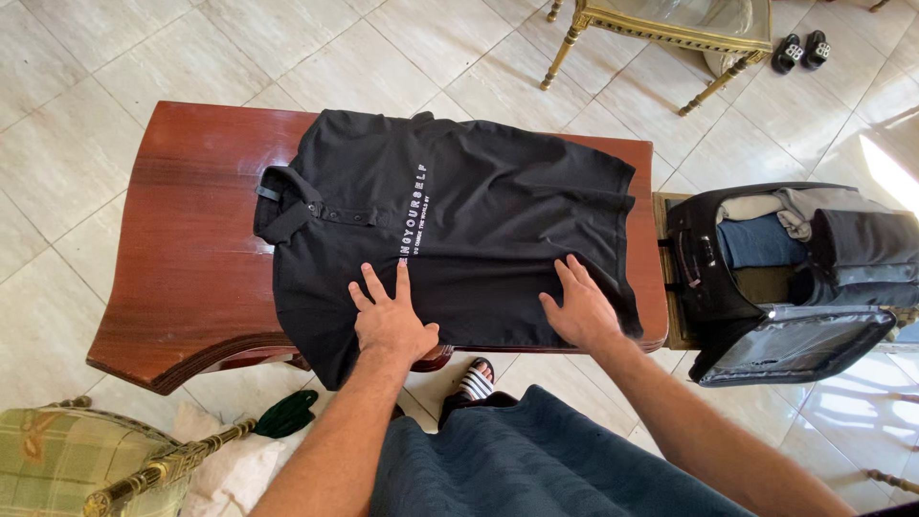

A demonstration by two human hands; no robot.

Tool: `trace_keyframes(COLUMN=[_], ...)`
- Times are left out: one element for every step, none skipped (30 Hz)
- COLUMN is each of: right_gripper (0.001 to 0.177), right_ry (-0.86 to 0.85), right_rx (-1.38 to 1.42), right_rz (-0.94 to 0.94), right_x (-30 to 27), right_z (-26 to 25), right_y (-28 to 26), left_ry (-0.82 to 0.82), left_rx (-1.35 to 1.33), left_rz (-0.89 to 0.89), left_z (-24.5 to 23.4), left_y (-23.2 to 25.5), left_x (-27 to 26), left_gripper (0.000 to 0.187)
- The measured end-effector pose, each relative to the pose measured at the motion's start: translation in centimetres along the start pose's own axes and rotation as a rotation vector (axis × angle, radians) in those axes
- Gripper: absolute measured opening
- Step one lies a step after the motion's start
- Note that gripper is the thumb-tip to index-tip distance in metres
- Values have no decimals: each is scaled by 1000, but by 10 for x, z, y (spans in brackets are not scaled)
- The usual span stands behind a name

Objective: The person folds a black polo shirt on a wooden dresser and then places it into a suitcase with other folded clothes.

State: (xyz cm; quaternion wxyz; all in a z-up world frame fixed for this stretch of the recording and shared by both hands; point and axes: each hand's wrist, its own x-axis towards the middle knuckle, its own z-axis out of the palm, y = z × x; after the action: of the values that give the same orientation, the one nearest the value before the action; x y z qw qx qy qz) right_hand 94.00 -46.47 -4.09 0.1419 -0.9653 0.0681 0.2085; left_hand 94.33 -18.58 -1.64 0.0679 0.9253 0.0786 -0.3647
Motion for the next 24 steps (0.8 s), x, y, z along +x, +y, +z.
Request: trace_keyframes(right_gripper=[75,79,84,84,87,90,90,90,89,89,89,89,89,88,88,88,87,87,87,88,90,90,91,93], right_ry=[-1,-23,-44,-48,-58,-69,-75,-83,-91,-94,-83,-75,-79,-44,-9,-12,-5,5,4,14,25,32,25,14], right_rx=[1,-7,-16,-20,-35,-54,-62,-69,-76,-71,-72,-79,-81,-76,-72,-72,-69,-77,-89,-82,-75,-67,-72,-69], right_rz=[-4,-39,-75,-84,-77,-65,-70,-72,-74,-74,-69,-60,-58,-77,-97,-95,-13,67,67,129,191,209,270,340], right_x=[5,11,15,18,21,21,22,23,23,23,22,20,18,18,16,13,9,7,4,0,-2,-3,-4,-8], right_z=[1,2,3,3,4,4,4,5,6,7,9,9,10,12,14,15,18,17,19,21,21,21,21,23], right_y=[6,11,14,15,14,16,17,17,17,16,15,18,20,20,18,17,14,13,10,7,5,2,-1,-6], left_ry=[46,46,28,9,9,33,57,52,28,8,7,4,1,-2,8,15,11,24,37,37,23,11,13,6], left_rx=[-14,-18,-44,-74,-80,-86,-92,-92,-91,-86,-81,-68,-55,-56,-60,-64,-64,-68,-72,-82,-76,-47,-34,-55], left_rz=[-11,-17,-41,-66,-74,-76,-79,-81,-82,-84,-87,-92,-98,-99,-89,-79,-79,-67,-55,-49,-47,-36,-19,-3], left_z=[5,10,14,17,18,19,20,19,17,13,10,9,9,8,7,6,5,4,3,1,-1,-6,-9,-12], left_y=[2,6,12,15,15,16,18,19,21,20,19,20,21,22,22,21,19,20,20,20,21,19,18,17], left_x=[0,0,0,-2,-3,-4,-5,-6,-7,-6,-6,-6,-5,-5,-5,-5,-4,-3,-3,-4,-4,-2,-1,-1], left_gripper=[118,118,118,117,117,118,119,119,119,119,119,121,123,123,124,126,126,127,128,128,129,130,130,127])
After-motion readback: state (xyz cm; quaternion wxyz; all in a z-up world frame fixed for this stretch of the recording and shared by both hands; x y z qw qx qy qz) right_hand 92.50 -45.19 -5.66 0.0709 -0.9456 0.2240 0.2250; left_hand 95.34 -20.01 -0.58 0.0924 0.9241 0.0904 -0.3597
